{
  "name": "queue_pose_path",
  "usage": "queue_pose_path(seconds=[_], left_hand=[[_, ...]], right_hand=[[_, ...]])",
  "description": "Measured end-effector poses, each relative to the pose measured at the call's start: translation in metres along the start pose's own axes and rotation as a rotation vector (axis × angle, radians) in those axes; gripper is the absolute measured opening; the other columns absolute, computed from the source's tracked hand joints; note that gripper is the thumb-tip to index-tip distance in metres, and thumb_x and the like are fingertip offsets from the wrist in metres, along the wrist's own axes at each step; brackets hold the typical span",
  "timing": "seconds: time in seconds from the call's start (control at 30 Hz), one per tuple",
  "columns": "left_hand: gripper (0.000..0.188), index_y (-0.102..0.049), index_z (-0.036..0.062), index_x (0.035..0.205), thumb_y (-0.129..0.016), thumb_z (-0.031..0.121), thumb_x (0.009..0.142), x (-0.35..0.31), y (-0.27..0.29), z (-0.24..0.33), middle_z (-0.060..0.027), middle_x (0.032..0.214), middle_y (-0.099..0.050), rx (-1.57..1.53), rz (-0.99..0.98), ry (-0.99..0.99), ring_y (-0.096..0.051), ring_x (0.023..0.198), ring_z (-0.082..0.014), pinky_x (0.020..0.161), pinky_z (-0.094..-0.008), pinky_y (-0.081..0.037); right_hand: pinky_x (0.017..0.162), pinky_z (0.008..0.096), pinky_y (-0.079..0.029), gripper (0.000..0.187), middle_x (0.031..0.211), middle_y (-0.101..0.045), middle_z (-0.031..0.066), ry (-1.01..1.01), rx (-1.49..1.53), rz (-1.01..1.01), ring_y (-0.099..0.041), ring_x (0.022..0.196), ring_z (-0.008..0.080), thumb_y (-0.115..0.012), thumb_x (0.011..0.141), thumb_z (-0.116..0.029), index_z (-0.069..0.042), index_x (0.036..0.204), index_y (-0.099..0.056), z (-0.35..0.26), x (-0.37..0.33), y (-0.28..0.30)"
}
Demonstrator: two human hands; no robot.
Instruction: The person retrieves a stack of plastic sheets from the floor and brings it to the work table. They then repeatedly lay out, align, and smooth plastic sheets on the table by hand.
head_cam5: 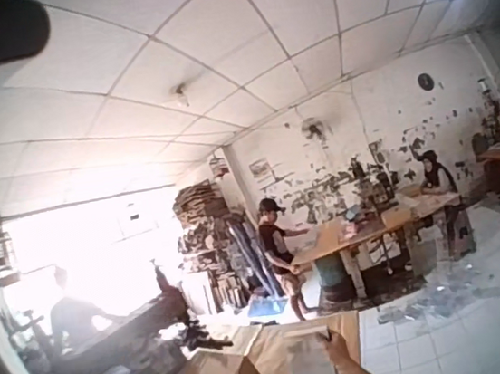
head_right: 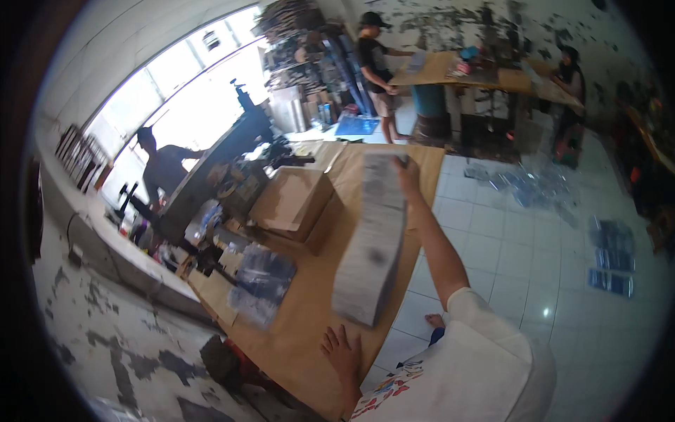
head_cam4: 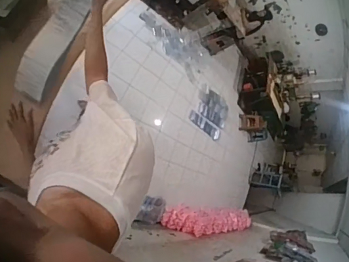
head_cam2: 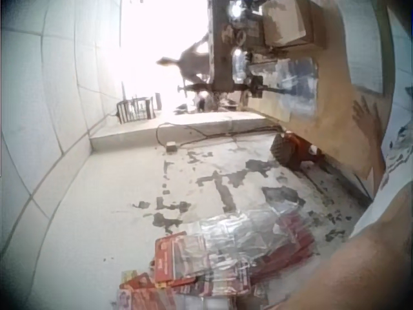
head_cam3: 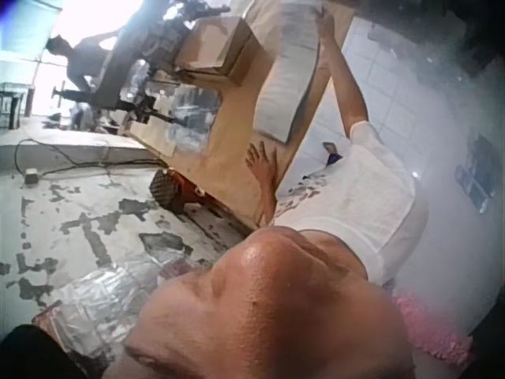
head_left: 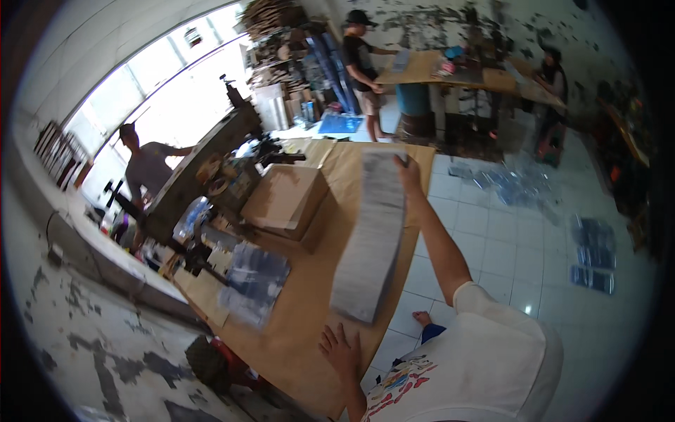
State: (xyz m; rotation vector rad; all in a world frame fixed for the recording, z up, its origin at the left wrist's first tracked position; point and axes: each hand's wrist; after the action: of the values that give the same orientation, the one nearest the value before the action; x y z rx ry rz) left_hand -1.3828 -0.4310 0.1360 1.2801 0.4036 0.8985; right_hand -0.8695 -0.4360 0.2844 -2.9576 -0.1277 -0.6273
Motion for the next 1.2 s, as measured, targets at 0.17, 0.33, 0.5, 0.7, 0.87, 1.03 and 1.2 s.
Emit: queue_pose_path(seconds=[0.17,0.33,0.5,0.7,0.87,1.03,1.2], left_hand=[[0.059,-0.05,0.0196,0.137,-0.053,0.052,0.088,0.024,-0.002,0.002,-0.0182,0.15,-0.033,-0.119,0.001,-0.04,-0.028,0.139,-0.0372,0.113,-0.0557,-0.015],[0.059,-0.049,0.0197,0.138,-0.054,0.051,0.088,-0.022,0.023,-0.033,-0.018,0.151,-0.031,0.007,0.004,0.188,-0.029,0.139,-0.0379,0.112,-0.056,-0.017],[0.064,-0.049,0.0141,0.137,-0.056,0.053,0.086,0.003,0.01,-0.017,-0.0215,0.149,-0.032,-0.051,0.032,0.271,-0.03,0.138,-0.0383,0.11,-0.058,-0.02],[0.073,-0.044,0.0081,0.14,-0.059,0.054,0.084,0.066,-0.023,0.071,-0.0222,0.149,-0.033,-0.291,0.054,0.106,-0.028,0.139,-0.0379,0.109,-0.0611,-0.018],[0.067,-0.047,0.0119,0.139,-0.059,0.051,0.085,0.105,-0.042,0.1,-0.0204,0.147,-0.035,-0.035,0.05,0.142,-0.03,0.138,-0.0363,0.109,-0.0589,-0.019],[0.056,-0.056,0.0085,0.13,-0.063,0.041,0.085,0.116,-0.057,0.094,-0.0219,0.14,-0.041,-0.091,0.138,0.214,-0.035,0.133,-0.038,0.108,-0.0561,-0.023],[0.053,-0.051,-0.0043,0.127,-0.063,0.028,0.087,0.113,-0.069,0.098,-0.0288,0.139,-0.039,-0.13,0.271,0.453,-0.035,0.131,-0.0424,0.109,-0.0488,-0.027]], right_hand=[[0.09,0.0363,-0.048,0.047,0.116,-0.061,0.0144,0.031,-0.739,0.358,-0.06,0.104,0.0274,-0.069,0.083,-0.026,-0.005,0.123,-0.056,0.21,0.078,0.136],[0.102,0.0407,-0.04,0.063,0.134,-0.05,0.0253,-0.266,-0.594,-0.48,-0.05,0.123,0.0369,-0.068,0.083,-0.028,0.0,0.134,-0.046,0.159,-0.029,0.064],[0.112,0.0527,-0.02,0.049,0.15,-0.025,0.0265,0.191,-1.005,-0.551,-0.029,0.135,0.0463,-0.055,0.091,-0.033,-0.011,0.134,-0.049,0.158,-0.159,0.08],[0.113,0.0544,-0.019,0.047,0.151,-0.025,0.0242,0.201,-0.928,-0.502,-0.028,0.136,0.0451,-0.052,0.093,-0.034,-0.013,0.134,-0.05,0.131,-0.189,0.059],[0.111,0.0564,-0.021,0.047,0.15,-0.029,0.0219,0.15,-1.025,-0.441,-0.03,0.134,0.0456,-0.05,0.093,-0.04,-0.018,0.135,-0.05,0.156,-0.101,0.064],[0.11,0.0622,-0.019,0.048,0.15,-0.033,0.0172,0.06,-1.165,-0.429,-0.027,0.137,0.0436,-0.048,0.093,-0.044,-0.019,0.135,-0.051,0.192,0.0,0.067],[0.113,0.0605,-0.013,0.044,0.15,-0.035,0.0124,-0.021,-1.093,-0.541,-0.024,0.141,0.0352,-0.048,0.093,-0.042,-0.022,0.131,-0.056,0.215,0.074,0.064]])
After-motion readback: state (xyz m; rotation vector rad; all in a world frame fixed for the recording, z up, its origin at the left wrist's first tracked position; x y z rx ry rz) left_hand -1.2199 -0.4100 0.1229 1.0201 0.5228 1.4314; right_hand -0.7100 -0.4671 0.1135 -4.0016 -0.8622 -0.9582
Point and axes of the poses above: each hand's wrist, its own x-axis towards the middle knuckle, its own y-axis out of the back of the hand, z = x × y
